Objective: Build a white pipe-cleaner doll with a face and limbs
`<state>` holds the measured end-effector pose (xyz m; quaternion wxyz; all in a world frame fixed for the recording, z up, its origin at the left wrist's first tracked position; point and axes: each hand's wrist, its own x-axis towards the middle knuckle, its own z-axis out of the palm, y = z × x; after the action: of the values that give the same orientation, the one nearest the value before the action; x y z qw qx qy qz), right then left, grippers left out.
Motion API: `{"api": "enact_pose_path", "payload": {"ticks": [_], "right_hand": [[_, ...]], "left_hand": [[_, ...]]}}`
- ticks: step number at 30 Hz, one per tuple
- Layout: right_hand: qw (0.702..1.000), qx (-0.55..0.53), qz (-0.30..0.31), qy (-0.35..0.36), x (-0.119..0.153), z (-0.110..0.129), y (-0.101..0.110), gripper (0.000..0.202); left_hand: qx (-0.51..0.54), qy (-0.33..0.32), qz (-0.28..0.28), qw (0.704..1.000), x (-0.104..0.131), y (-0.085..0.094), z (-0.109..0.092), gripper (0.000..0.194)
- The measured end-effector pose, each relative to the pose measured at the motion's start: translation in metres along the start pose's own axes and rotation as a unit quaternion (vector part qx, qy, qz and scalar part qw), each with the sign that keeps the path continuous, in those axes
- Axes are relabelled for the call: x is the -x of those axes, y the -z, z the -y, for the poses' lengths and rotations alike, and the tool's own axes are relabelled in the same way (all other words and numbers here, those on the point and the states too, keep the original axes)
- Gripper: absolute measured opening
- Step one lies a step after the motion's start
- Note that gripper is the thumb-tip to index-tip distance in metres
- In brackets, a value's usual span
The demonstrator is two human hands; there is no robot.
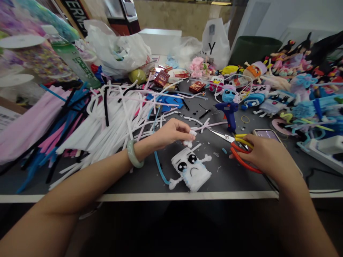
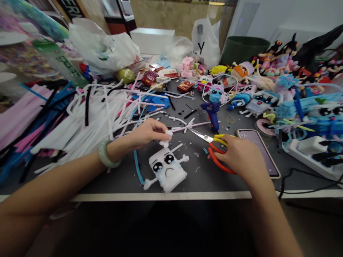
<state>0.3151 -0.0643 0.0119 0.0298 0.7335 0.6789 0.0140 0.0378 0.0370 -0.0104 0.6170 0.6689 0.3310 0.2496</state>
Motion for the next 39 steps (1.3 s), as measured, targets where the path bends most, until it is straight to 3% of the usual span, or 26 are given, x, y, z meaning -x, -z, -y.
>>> {"api": "enact_pose_path", "payload": {"ticks": [4, 12, 17, 22, 28, 33, 39], "right_hand": [[0.999, 0.008, 0.049, 0.005, 0.0, -0.006, 0.004, 0.052], [0.997, -0.005, 0.07, 0.019, -0.001, -0.013, 0.0, 0.059], [0.998, -0.004, 0.059, 0.015, -0.001, -0.017, -0.002, 0.04], [0.997, 0.002, 0.08, -0.008, -0.004, -0.014, -0.007, 0.04], [0.993, -0.007, 0.113, 0.027, -0.005, -0.006, -0.016, 0.038], [0.994, 0.031, 0.101, 0.005, 0.002, 0.001, -0.017, 0.036], [0.998, 0.035, 0.047, -0.014, 0.015, 0.004, -0.002, 0.028]], "left_hand": [[-0.002, 0.002, -0.001, 1.0, 0.0, 0.0, 0.001, 0.018], [-0.005, 0.001, -0.001, 1.0, -0.001, 0.001, 0.004, 0.018], [-0.006, -0.001, -0.001, 1.0, -0.002, 0.001, 0.005, 0.018], [-0.004, 0.001, 0.002, 1.0, -0.002, 0.001, 0.007, 0.019], [-0.002, 0.003, -0.001, 1.0, -0.003, 0.001, 0.009, 0.019], [0.0, 0.007, 0.002, 1.0, -0.002, 0.0, 0.007, 0.017], [-0.004, 0.005, 0.018, 1.0, -0.001, -0.007, 0.004, 0.015]]}}
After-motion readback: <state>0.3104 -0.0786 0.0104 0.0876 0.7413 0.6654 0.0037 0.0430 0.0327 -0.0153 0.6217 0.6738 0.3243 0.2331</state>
